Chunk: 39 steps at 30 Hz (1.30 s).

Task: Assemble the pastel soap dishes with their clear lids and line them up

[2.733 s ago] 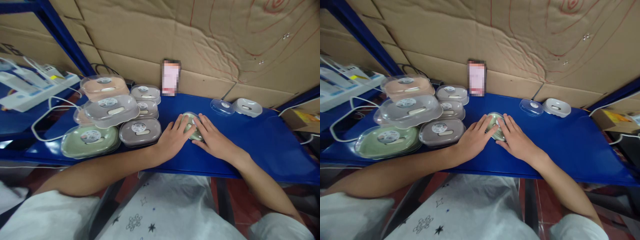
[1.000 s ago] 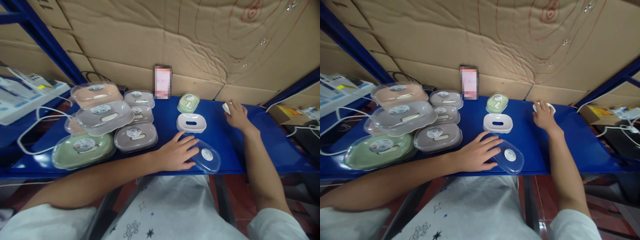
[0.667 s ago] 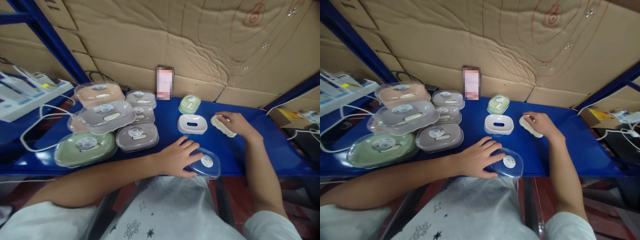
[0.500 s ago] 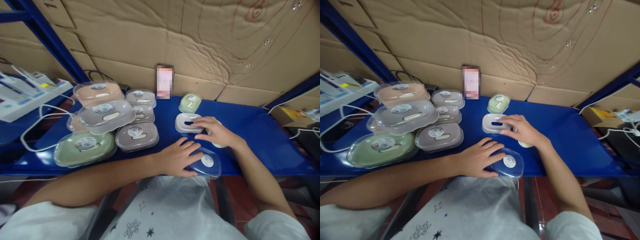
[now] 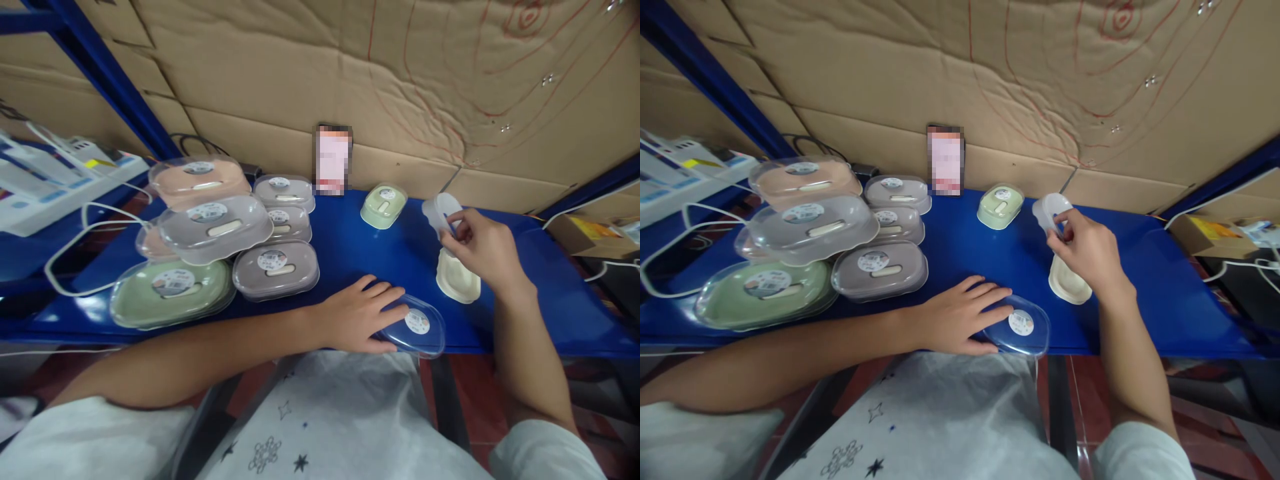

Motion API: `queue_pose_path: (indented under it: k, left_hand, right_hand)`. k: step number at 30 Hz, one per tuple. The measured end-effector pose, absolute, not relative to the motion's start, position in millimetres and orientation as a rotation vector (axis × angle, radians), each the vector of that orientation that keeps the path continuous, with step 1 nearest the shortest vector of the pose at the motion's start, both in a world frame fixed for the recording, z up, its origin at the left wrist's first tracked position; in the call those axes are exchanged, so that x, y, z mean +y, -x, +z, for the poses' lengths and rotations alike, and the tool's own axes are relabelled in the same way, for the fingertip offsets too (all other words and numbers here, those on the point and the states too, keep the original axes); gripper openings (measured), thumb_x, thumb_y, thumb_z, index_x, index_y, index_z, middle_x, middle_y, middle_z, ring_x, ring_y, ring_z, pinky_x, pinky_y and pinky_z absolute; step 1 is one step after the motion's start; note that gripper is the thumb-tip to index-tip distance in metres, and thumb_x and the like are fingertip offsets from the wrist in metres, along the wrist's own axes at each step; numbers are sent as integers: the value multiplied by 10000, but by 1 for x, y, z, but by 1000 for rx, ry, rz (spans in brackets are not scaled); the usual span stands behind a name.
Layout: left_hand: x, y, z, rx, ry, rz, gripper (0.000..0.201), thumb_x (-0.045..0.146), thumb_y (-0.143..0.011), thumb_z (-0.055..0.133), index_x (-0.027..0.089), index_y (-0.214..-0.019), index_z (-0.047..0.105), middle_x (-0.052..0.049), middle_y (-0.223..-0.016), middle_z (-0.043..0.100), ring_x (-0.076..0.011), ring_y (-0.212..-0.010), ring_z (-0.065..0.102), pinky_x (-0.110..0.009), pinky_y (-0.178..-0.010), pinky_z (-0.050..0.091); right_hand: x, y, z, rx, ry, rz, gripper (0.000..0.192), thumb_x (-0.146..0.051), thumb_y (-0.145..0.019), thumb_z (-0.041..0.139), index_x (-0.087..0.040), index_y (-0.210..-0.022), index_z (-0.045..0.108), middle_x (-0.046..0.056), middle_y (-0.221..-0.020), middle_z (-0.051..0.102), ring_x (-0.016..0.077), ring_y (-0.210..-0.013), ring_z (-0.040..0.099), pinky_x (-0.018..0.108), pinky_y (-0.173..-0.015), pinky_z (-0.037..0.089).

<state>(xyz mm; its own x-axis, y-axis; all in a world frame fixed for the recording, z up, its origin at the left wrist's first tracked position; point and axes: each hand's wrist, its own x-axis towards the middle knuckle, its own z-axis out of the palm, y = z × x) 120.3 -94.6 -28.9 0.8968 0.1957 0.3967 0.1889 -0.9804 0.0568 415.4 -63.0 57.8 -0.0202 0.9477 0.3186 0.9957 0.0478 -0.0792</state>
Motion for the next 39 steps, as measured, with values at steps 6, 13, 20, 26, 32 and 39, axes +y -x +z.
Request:
queue_pose_path:
  k: [6,13,20,26,32,39]
  left_hand:
    - [-97,-121,-28,476,-3040,620,575,574,-1028,625,131,-1396,628,-203,-1506,609,-358,-1290,616,-508,-1125,431]
    - [-90,-121,-31,1128,-2900,621,524,404,-1043,599,143,-1498,577,-276,-1580,523,-433,-1423,550,-668,-1194,375]
    - [-91,-120,-26,612,-3064,644,512,212,-1032,577,214,-1544,566,-173,-1744,374,-358,-1609,376,-649,-1300,271]
    - [-91,-119,-31,338,-3083,592,447,247,-1077,544,230,-1522,593,-97,-1675,508,-293,-1566,449,-598,-1322,261]
    - [-90,-120,-36,356,-3072,663,324,238,-1050,597,215,-1352,713,-122,-1553,617,-304,-1476,532,-591,-1282,317]
    - [-90,-120,-37,342,-3051,710,246,221,-1011,655,197,-1236,753,-140,-1456,659,-313,-1407,575,-586,-1260,340]
  right_hand:
    - [-54,-443,49,-1856,2701,-180,412,-495,-964,606,-235,-1264,716,197,-1073,795,408,-972,763,449,-749,501]
    - [-37,-463,38,-1979,2620,-22,553,-590,-931,663,-170,-1287,720,210,-1010,804,397,-917,771,432,-733,520]
    - [-37,-408,22,-2451,1703,102,398,-468,-1011,562,-253,-1319,693,94,-1255,776,278,-1074,741,384,-946,559]
    - [-62,-400,38,-2273,1826,-297,315,-393,-999,545,-262,-1234,709,124,-1192,784,339,-1007,765,409,-720,554]
    - [-86,-402,47,-2122,2359,-297,269,-392,-968,571,-250,-1179,659,137,-827,778,397,-746,761,414,-601,458]
    - [-77,-388,32,-2343,2000,33,304,-391,-1037,513,-265,-1301,597,68,-1035,809,301,-930,786,371,-722,520]
